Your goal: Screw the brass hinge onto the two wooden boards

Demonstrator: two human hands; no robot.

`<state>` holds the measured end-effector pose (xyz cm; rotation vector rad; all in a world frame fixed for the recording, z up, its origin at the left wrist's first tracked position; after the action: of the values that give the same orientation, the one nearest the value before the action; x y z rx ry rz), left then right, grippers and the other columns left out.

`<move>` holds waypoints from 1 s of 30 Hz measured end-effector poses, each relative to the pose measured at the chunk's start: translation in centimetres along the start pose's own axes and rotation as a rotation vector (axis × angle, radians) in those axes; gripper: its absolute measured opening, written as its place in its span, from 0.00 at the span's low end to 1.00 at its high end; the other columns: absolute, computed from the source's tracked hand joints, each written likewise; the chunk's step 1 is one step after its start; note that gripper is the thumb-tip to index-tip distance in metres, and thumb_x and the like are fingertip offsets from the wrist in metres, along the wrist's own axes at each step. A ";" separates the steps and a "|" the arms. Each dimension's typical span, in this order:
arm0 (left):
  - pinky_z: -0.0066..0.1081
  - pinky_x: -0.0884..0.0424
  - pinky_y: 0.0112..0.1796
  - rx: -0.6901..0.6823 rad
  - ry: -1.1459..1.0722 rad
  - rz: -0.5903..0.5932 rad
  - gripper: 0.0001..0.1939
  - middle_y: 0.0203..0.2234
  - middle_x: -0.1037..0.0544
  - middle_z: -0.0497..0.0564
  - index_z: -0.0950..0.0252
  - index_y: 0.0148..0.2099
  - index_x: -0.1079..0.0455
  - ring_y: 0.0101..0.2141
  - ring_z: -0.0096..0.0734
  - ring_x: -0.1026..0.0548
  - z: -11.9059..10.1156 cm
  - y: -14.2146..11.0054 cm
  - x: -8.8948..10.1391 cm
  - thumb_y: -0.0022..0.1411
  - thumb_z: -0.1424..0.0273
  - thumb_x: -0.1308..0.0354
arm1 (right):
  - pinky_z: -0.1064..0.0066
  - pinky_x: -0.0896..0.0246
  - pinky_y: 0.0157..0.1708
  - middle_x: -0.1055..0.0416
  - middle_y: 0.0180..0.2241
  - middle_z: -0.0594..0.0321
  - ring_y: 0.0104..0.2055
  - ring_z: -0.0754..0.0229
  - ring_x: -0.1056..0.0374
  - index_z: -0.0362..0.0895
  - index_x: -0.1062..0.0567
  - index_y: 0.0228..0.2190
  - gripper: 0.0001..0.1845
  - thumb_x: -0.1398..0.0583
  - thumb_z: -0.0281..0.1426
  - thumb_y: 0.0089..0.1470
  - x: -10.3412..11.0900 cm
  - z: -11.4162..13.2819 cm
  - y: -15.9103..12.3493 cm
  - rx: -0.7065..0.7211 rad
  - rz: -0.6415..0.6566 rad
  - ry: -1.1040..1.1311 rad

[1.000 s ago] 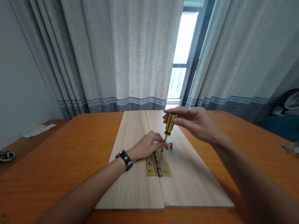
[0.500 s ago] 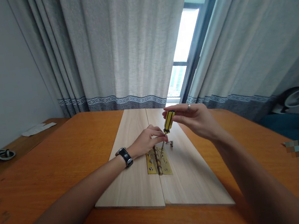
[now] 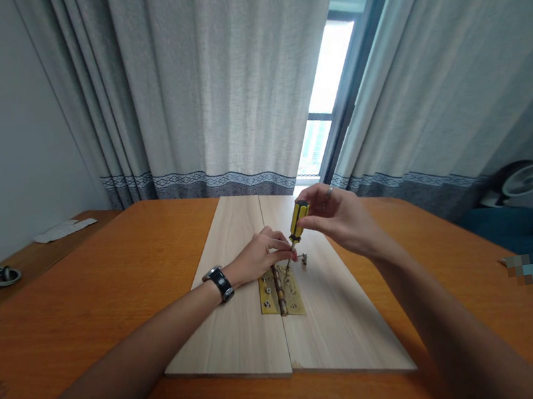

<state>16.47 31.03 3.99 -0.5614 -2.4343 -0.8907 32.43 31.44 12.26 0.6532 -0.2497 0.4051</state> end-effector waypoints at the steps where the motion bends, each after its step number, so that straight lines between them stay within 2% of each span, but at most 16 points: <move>1: 0.35 0.37 0.51 0.008 0.004 -0.001 0.11 0.38 0.22 0.52 0.61 0.39 0.18 0.47 0.39 0.32 0.0 0.0 0.0 0.68 0.66 0.42 | 0.66 0.30 0.36 0.28 0.33 0.64 0.34 0.61 0.30 0.46 0.24 0.40 0.21 0.27 0.34 0.44 0.0 0.0 0.1 0.003 -0.018 -0.009; 4: 0.35 0.38 0.51 0.032 0.009 0.002 0.11 0.38 0.22 0.52 0.62 0.39 0.18 0.47 0.39 0.32 0.2 0.1 0.0 0.68 0.66 0.42 | 0.64 0.30 0.43 0.26 0.44 0.61 0.42 0.59 0.29 0.51 0.26 0.51 0.25 0.31 0.35 0.52 -0.4 0.2 0.1 -0.015 0.041 0.043; 6: 0.35 0.38 0.51 0.043 0.007 0.013 0.12 0.38 0.21 0.52 0.62 0.38 0.19 0.47 0.39 0.32 0.3 0.1 0.0 0.68 0.65 0.42 | 0.59 0.31 0.49 0.26 0.48 0.59 0.48 0.56 0.28 0.53 0.25 0.52 0.21 0.35 0.37 0.56 -0.4 0.6 0.0 -0.025 0.093 0.086; 9: 0.34 0.38 0.50 0.044 0.004 0.036 0.12 0.39 0.21 0.52 0.62 0.38 0.19 0.48 0.39 0.32 0.1 0.0 -0.1 0.69 0.65 0.43 | 0.57 0.30 0.48 0.22 0.40 0.60 0.43 0.56 0.26 0.51 0.19 0.44 0.13 0.34 0.36 0.55 0.0 0.9 -0.1 0.003 0.055 0.083; 12: 0.35 0.38 0.50 0.043 0.023 0.055 0.12 0.38 0.21 0.52 0.62 0.38 0.19 0.45 0.39 0.31 0.1 -0.1 -0.3 0.69 0.65 0.43 | 0.63 0.30 0.38 0.25 0.33 0.63 0.34 0.60 0.29 0.51 0.19 0.45 0.17 0.32 0.35 0.52 0.0 0.7 -0.1 0.035 0.030 -0.036; 14: 0.35 0.38 0.49 0.046 0.045 0.062 0.13 0.38 0.21 0.52 0.61 0.38 0.19 0.45 0.39 0.32 0.2 -0.1 -0.3 0.69 0.64 0.44 | 0.65 0.31 0.35 0.29 0.32 0.63 0.32 0.62 0.32 0.50 0.20 0.49 0.20 0.32 0.37 0.52 -0.1 0.6 -0.1 0.036 0.028 -0.135; 15: 0.35 0.38 0.49 0.045 0.053 0.065 0.13 0.38 0.21 0.52 0.61 0.38 0.19 0.46 0.40 0.32 0.3 -0.1 -0.3 0.69 0.64 0.44 | 0.64 0.31 0.35 0.29 0.33 0.62 0.33 0.61 0.32 0.50 0.21 0.50 0.21 0.33 0.37 0.54 0.0 0.6 -0.2 0.033 0.026 -0.165; 17: 0.36 0.38 0.49 0.035 0.057 0.077 0.14 0.37 0.21 0.52 0.61 0.38 0.19 0.46 0.40 0.32 0.5 0.0 -0.4 0.69 0.63 0.45 | 0.62 0.29 0.41 0.28 0.43 0.58 0.41 0.58 0.30 0.50 0.23 0.52 0.21 0.35 0.38 0.57 0.1 0.8 -0.3 0.038 0.045 -0.162; 19: 0.35 0.38 0.50 0.026 0.045 0.092 0.15 0.37 0.21 0.52 0.62 0.37 0.19 0.46 0.40 0.32 0.6 0.0 -0.4 0.69 0.63 0.45 | 0.59 0.30 0.48 0.29 0.52 0.56 0.51 0.54 0.30 0.51 0.25 0.54 0.20 0.38 0.38 0.60 0.0 1.1 -0.4 0.043 0.127 -0.087; 20: 0.35 0.38 0.50 0.026 0.038 0.096 0.14 0.37 0.21 0.52 0.62 0.37 0.19 0.47 0.40 0.32 0.8 0.0 -0.5 0.69 0.63 0.45 | 0.58 0.31 0.50 0.29 0.53 0.55 0.52 0.54 0.30 0.50 0.25 0.54 0.20 0.39 0.38 0.61 0.0 1.1 -0.4 0.038 0.172 -0.037; 22: 0.35 0.38 0.49 0.027 0.031 0.099 0.14 0.38 0.22 0.52 0.62 0.38 0.19 0.47 0.40 0.32 0.9 -0.1 -0.5 0.70 0.63 0.45 | 0.57 0.29 0.49 0.24 0.46 0.55 0.47 0.54 0.27 0.47 0.24 0.49 0.18 0.37 0.38 0.59 -0.1 0.8 -0.2 0.012 0.189 0.034; 24: 0.34 0.37 0.49 0.026 0.035 0.093 0.14 0.37 0.22 0.52 0.62 0.38 0.19 0.47 0.39 0.32 1.0 -0.1 -0.5 0.69 0.63 0.44 | 0.59 0.27 0.42 0.23 0.36 0.58 0.38 0.56 0.25 0.44 0.23 0.40 0.17 0.31 0.39 0.51 -0.1 0.3 0.0 -0.011 0.081 0.025; 26: 0.34 0.38 0.49 0.024 0.041 0.087 0.13 0.37 0.22 0.52 0.62 0.38 0.19 0.46 0.39 0.32 1.0 -0.2 -0.5 0.69 0.64 0.43 | 0.62 0.27 0.36 0.25 0.31 0.60 0.33 0.57 0.27 0.43 0.25 0.35 0.20 0.27 0.39 0.44 0.0 0.0 0.1 -0.017 -0.047 -0.045; 28: 0.33 0.38 0.49 0.025 0.044 0.084 0.13 0.36 0.23 0.52 0.62 0.38 0.19 0.46 0.38 0.32 0.9 -0.2 -0.5 0.69 0.64 0.43 | 0.62 0.27 0.37 0.25 0.33 0.60 0.36 0.58 0.26 0.43 0.25 0.41 0.22 0.29 0.39 0.47 -0.3 0.1 0.0 -0.006 -0.049 -0.063; 30: 0.33 0.37 0.49 0.021 0.049 0.086 0.13 0.36 0.23 0.52 0.62 0.37 0.19 0.46 0.38 0.32 0.8 -0.2 -0.5 0.69 0.64 0.43 | 0.60 0.27 0.44 0.23 0.41 0.57 0.43 0.57 0.26 0.46 0.26 0.50 0.23 0.34 0.39 0.55 -0.6 0.4 -0.1 0.014 0.068 0.003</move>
<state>16.47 31.36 3.06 -0.6245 -2.3545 -0.8332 31.92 30.90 12.33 0.6589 -0.2670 0.4737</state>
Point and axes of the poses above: each hand's wrist, its own y-axis towards the middle knuckle, its own x-axis out of the back of the hand, z = x × y, the point moved 4 cm from there along y, towards the middle knuckle
